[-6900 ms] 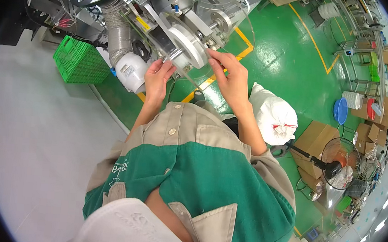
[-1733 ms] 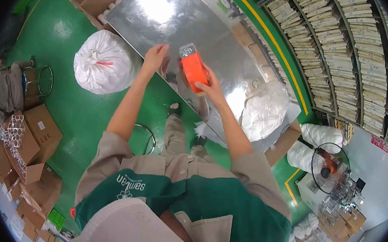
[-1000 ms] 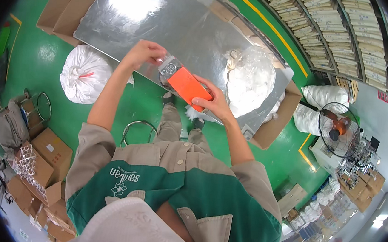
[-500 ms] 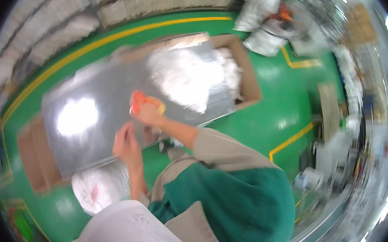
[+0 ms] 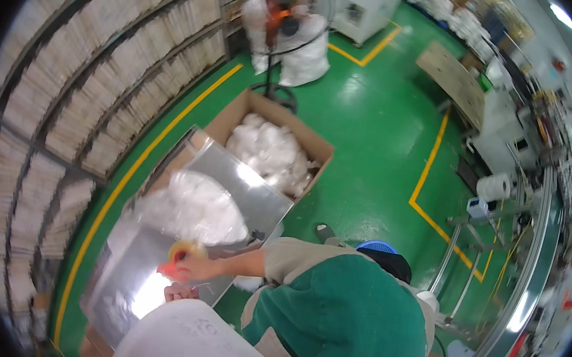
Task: Operating and maintaining industrial machinery, including cutting materials with scissors and reloading tape rolls.
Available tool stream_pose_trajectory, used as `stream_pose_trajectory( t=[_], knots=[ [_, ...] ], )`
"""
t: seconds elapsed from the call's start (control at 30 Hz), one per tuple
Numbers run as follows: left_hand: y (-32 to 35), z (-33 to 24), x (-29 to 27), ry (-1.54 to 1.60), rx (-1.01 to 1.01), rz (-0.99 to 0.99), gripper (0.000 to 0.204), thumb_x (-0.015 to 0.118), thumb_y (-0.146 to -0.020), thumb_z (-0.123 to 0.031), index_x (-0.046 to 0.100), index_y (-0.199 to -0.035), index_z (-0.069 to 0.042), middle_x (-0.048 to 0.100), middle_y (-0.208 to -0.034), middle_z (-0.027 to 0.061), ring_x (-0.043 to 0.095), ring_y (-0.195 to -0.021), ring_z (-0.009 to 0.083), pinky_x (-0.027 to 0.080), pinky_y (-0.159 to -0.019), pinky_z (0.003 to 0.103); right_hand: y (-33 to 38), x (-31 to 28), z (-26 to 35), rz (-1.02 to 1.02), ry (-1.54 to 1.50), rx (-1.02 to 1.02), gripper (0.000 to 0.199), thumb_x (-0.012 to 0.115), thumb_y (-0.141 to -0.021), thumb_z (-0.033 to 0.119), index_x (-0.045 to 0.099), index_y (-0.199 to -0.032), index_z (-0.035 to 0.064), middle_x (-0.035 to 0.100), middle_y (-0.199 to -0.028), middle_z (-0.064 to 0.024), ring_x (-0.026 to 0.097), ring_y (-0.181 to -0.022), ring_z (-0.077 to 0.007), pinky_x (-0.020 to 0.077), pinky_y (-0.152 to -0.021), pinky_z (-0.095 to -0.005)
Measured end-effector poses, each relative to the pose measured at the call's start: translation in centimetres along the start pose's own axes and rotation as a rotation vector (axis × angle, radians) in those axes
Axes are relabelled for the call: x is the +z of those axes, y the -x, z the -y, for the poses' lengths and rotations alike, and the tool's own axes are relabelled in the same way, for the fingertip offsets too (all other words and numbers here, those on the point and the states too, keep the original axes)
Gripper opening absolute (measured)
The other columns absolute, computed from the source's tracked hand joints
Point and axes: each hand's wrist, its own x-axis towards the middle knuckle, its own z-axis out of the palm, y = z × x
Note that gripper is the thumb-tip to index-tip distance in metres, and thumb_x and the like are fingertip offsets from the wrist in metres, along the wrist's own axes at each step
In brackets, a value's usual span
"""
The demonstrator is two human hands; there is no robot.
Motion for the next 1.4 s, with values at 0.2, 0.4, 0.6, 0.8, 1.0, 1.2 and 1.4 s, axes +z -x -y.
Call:
stream_pose_trajectory(
  t=[0.2,0.4,0.6,0.8,1.0,1.2,1.4],
  knots=[
    [-8.6,14.1,20.5,-0.141,-0.105,0.203,0.015,0.057,-0.091,-0.014,0.047,-0.089,-0.003,0.046,-0.078,0.0047,0.045,-0.07,0.0137,0.041,-0.069,0.028,16.8,-34.5,6.8,0.216,-1.348,0.391,0.051,0.034,-0.1,0.048,0.055,-0.12,0.0066,0.06,-0.111,-0.0061,0.057,-0.106,-0.0187,0.0513,-0.084,-0.0386],
    [-20.3,33.0,48.3,0.129,-0.439,0.58,0.017,0.052,-0.091,-0.008,0.05,-0.107,-0.004,0.054,-0.098,0.0042,0.057,-0.097,0.0199,0.046,-0.089,0.04,34.5,-62.7,3.3,-0.532,-1.185,0.284,0.026,0.055,-0.096,0.023,0.06,-0.115,0.0058,0.063,-0.104,0.0005,0.06,-0.089,-0.0074,0.0533,-0.075,-0.0254],
    [-27.3,47.3,68.9,0.212,-0.709,0.851,0.009,0.053,-0.092,-0.013,0.052,-0.096,-0.005,0.05,-0.082,0.0017,0.05,-0.078,0.0152,0.044,-0.075,0.034,44.9,-82.0,0.9,-0.858,-0.924,0.227,0.032,0.05,-0.098,0.028,0.056,-0.121,0.0067,0.061,-0.109,-0.001,0.058,-0.097,-0.0096,0.0521,-0.079,-0.0278],
    [-39.5,60.5,81.7,0.195,-0.652,0.929,0.008,0.055,-0.092,-0.01,0.055,-0.096,-0.003,0.058,-0.082,0.0022,0.058,-0.077,0.0107,0.047,-0.068,0.026,48.5,-100.3,-9.3,-0.751,-1.017,0.153,0.042,0.045,-0.1,0.035,0.048,-0.128,0.0039,0.056,-0.111,-0.0078,0.061,-0.097,-0.0171,0.0548,-0.081,-0.0347],
    [-52.5,72.1,95.7,0.059,-0.703,0.871,0.006,0.055,-0.091,-0.008,0.056,-0.094,-0.004,0.058,-0.08,0.0013,0.056,-0.072,0.009,0.049,-0.072,0.028,51.4,-118.7,-19.3,-0.725,-1.401,0.187,0.04,0.041,-0.101,0.031,0.047,-0.125,-0.0005,0.061,-0.103,-0.0103,0.064,-0.09,-0.0179,0.0571,-0.076,-0.0309],
    [-64.8,81.2,109.8,-0.047,-0.632,0.97,0.008,0.06,-0.089,-0.008,0.06,-0.095,-0.002,0.06,-0.08,0.0026,0.059,-0.071,0.0113,0.053,-0.078,0.033,52.1,-139.0,-25.3,-1.103,-0.963,0.203,0.027,0.064,-0.088,0.008,0.054,-0.111,0.0017,0.063,-0.091,-0.0057,0.061,-0.081,-0.0101,0.0534,-0.073,-0.0245],
    [-78.2,90.6,119.2,-0.649,-0.182,0.724,0.02,0.067,-0.084,-0.005,0.064,-0.101,0.005,0.067,-0.088,0.0091,0.066,-0.077,0.0167,0.053,-0.072,0.027,51.0,-159.3,-35.4,-1.236,-0.312,0.296,0.029,0.068,-0.083,0.005,0.052,-0.106,-0.0012,0.065,-0.084,-0.0062,0.063,-0.079,-0.0112,0.0507,-0.069,-0.0239]
  ],
)
